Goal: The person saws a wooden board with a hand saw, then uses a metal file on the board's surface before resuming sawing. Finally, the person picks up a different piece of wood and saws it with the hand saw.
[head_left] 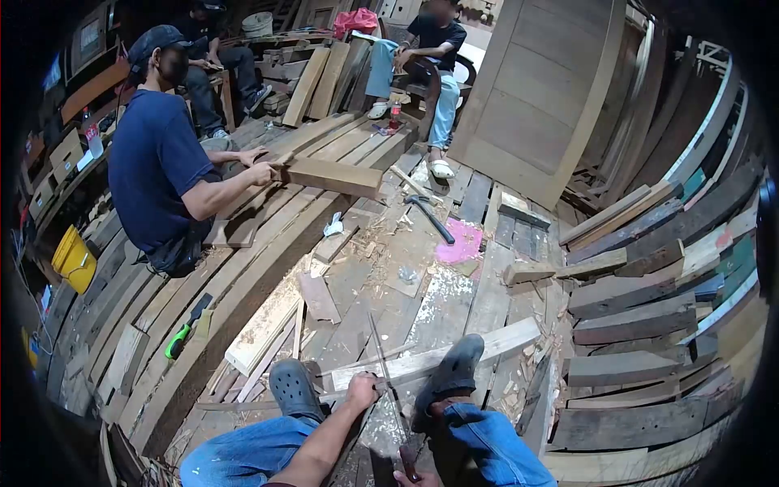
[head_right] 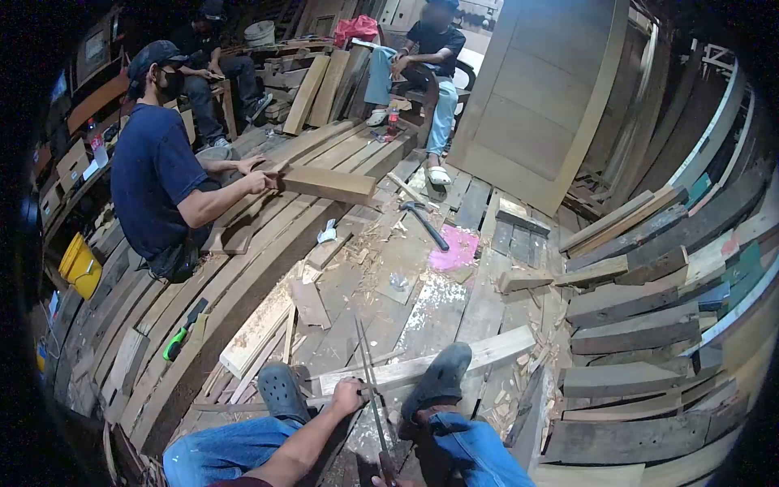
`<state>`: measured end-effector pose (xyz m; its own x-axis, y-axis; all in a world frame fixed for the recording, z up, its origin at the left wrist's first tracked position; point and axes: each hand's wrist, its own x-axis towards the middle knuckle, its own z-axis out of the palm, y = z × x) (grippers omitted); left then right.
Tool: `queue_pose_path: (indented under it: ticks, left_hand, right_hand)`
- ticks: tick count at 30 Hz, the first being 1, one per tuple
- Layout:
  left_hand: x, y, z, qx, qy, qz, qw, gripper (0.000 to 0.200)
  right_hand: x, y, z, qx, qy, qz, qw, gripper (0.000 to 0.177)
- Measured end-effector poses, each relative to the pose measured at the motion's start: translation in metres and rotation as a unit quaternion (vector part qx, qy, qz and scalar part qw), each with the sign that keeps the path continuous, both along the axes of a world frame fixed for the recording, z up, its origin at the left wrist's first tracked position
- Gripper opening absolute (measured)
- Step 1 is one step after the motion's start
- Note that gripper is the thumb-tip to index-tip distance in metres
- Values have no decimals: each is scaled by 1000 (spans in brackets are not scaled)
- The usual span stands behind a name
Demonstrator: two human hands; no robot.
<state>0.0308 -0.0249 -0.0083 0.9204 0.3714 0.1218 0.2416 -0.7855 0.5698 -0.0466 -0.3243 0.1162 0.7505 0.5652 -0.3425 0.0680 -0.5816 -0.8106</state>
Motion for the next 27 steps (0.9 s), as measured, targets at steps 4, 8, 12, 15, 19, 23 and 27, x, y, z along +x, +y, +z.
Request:
queue_pose_path:
  ticks: [4,8,12,15,19,23,27]
  left_hand:
    - [1,1,-5,9,-39,5,999,29]
    - [3,0,-13,2,-88,14,996,31]
    - [2,1,-19,10,-92,9,996,34]
    - [4,2,-26,8,-83,15,996,34]
    - [2,2,-20,-2,-92,11,996,33]
    - [3,2,-21,-4,-87,10,996,30]
    - [2,0,-10,-23,-67,23,997,29]
  right_hand:
    - [6,36,101,-85,220,-149,960,61]
    - [3,8,25,-20,104,-28,994,58]
    - [1,24,99,41,186,-88,978,56]
    - [5,26,104,-9,217,-98,971,55]
    - [5,23,85,-7,164,-77,983,55]
    - [-2,12,44,20,98,-56,993,56]
    - [-1,9,23,16,83,-38,996,56]
